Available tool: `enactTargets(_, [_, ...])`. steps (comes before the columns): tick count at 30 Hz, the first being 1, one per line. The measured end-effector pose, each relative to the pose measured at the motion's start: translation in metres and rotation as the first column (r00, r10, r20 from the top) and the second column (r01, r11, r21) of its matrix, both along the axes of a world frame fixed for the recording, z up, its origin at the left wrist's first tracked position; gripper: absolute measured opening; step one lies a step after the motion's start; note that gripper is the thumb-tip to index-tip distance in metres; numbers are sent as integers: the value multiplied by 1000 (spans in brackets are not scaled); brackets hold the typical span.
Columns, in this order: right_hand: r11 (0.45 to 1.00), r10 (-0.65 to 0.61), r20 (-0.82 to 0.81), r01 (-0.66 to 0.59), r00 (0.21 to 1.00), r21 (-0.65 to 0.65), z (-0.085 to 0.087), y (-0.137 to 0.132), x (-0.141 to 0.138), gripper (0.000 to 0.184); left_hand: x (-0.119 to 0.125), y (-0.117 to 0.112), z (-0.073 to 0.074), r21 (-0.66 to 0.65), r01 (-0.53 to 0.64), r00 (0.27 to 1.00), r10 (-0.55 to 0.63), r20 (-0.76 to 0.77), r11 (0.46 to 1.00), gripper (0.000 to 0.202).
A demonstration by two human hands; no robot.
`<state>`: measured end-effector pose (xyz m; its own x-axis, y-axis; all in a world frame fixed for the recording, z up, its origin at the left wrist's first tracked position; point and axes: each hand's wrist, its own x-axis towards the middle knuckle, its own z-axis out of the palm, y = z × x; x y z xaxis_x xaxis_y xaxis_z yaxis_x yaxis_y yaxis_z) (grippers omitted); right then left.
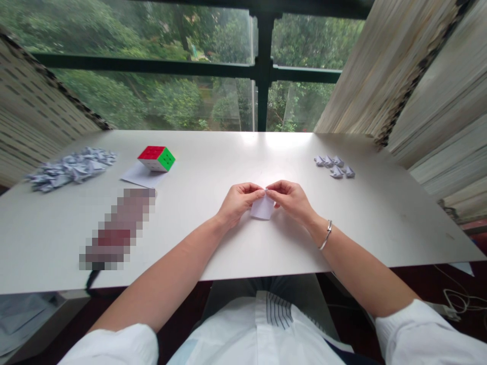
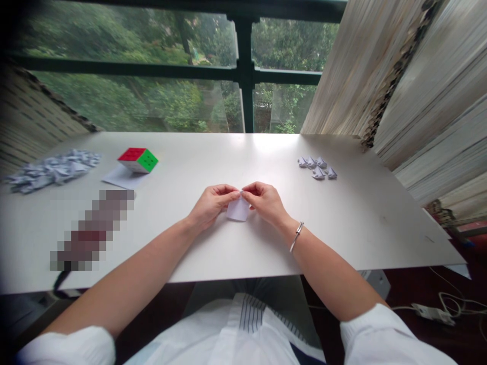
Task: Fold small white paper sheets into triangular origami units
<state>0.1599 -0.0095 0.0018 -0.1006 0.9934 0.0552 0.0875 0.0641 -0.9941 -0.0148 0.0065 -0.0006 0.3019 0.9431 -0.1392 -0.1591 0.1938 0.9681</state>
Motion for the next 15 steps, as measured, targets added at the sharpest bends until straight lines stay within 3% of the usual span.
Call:
enactTargets(11, [998, 18, 33, -16, 999, -60, 4, 0, 3, 25, 5, -6, 3, 101, 7, 994, 3, -106, 995, 31])
enactTargets(15, [997, 19, 21, -17, 1000, -69, 6, -1, 1, 25, 4, -5, 3, 111, 11, 997, -2, -80, 994, 33])
